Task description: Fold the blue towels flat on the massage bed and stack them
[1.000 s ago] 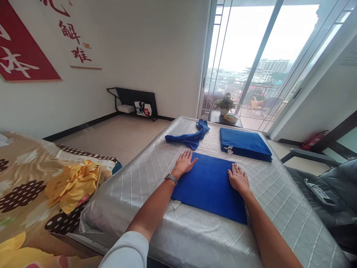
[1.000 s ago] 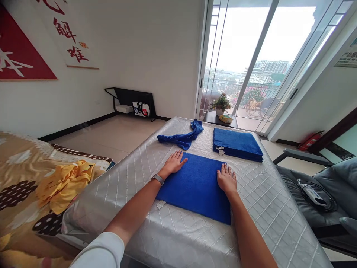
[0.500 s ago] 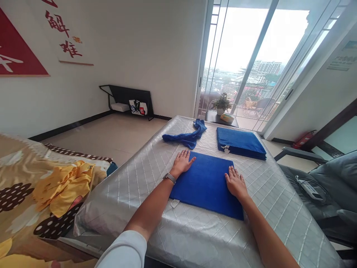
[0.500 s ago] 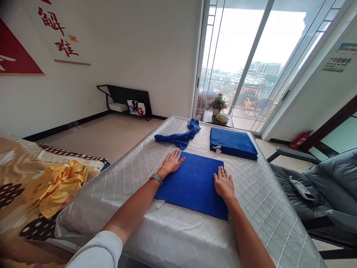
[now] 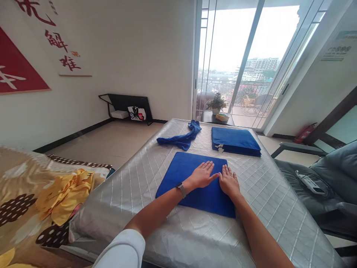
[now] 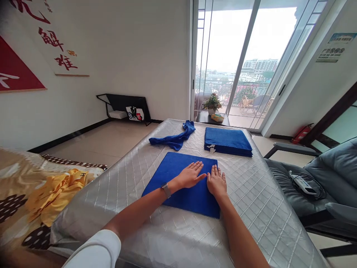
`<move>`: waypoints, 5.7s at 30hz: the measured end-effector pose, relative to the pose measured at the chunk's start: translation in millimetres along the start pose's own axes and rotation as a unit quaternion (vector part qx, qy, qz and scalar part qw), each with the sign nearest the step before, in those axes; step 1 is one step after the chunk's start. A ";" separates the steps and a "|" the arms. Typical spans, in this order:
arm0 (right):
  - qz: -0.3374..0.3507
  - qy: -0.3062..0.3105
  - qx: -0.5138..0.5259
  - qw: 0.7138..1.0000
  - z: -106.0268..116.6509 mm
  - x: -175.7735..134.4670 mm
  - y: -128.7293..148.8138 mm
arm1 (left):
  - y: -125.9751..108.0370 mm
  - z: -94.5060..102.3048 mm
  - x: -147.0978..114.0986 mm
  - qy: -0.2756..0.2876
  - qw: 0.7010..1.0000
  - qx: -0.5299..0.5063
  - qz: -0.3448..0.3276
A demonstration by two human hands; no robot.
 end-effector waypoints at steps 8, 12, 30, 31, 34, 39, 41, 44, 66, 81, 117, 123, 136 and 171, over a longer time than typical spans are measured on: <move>0.028 0.011 -0.026 0.999 0.3 -3.8 0.7 | -49.4 -30.4 22.1 0.032 0.999 -0.042 0.005; 0.006 -0.003 -0.002 1.000 3.2 -1.9 1.3 | -12.5 -25.3 10.1 0.024 0.999 -0.019 0.034; -0.007 -0.023 -0.001 1.000 0.1 -0.8 -1.3 | 138.4 11.2 -52.1 0.013 0.978 0.041 0.206; -0.008 -0.025 -0.004 1.000 0.7 -1.3 -0.9 | 137.8 11.2 -51.7 0.013 0.978 0.038 0.207; -0.011 -0.013 -0.010 1.000 2.5 -2.0 0.8 | 141.0 12.0 -51.4 0.014 0.977 0.026 0.213; -0.013 0.007 -0.014 1.000 7.5 -1.6 2.0 | 159.5 13.6 -51.5 0.013 0.969 0.014 0.246; -0.009 0.011 -0.021 1.000 8.8 -3.6 1.1 | 164.2 13.0 -50.9 0.015 0.969 0.009 0.246; 0.001 0.009 -0.035 0.999 7.8 -11.0 0.6 | 166.9 11.2 -49.9 0.015 0.969 0.007 0.246; 0.008 0.013 -0.035 0.999 1.8 -30.1 8.7 | -34.0 1.8 -26.0 0.026 0.999 -0.018 -0.038; -0.006 -0.001 -0.006 1.000 3.3 -28.9 8.9 | 59.3 -3.0 -46.5 0.052 0.994 0.002 0.096; 0.009 -0.001 -0.037 0.999 3.4 -62.5 23.4 | -2.8 11.0 -65.8 0.029 0.999 -0.017 0.006; 0.025 0.030 -0.053 0.998 0.2 -65.0 21.7 | -73.2 -15.9 -37.2 0.039 0.997 -0.041 -0.053; 0.004 0.004 -0.045 0.999 1.9 -62.4 23.0 | 113.5 19.3 -109.7 0.056 0.985 0.028 0.159; 0.030 -0.001 -0.063 0.998 -8.8 -118.9 34.7 | -20.7 12.2 -120.6 0.107 0.993 -0.049 -0.026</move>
Point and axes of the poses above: each hand's wrist, its own x-axis towards the middle knuckle, its own z-axis out of the back of the hand, y = z × x, the point moved 6 cm from there along x, towards the middle knuckle, and after that the axes turned 14 degrees about z, right-handed, at the moved point
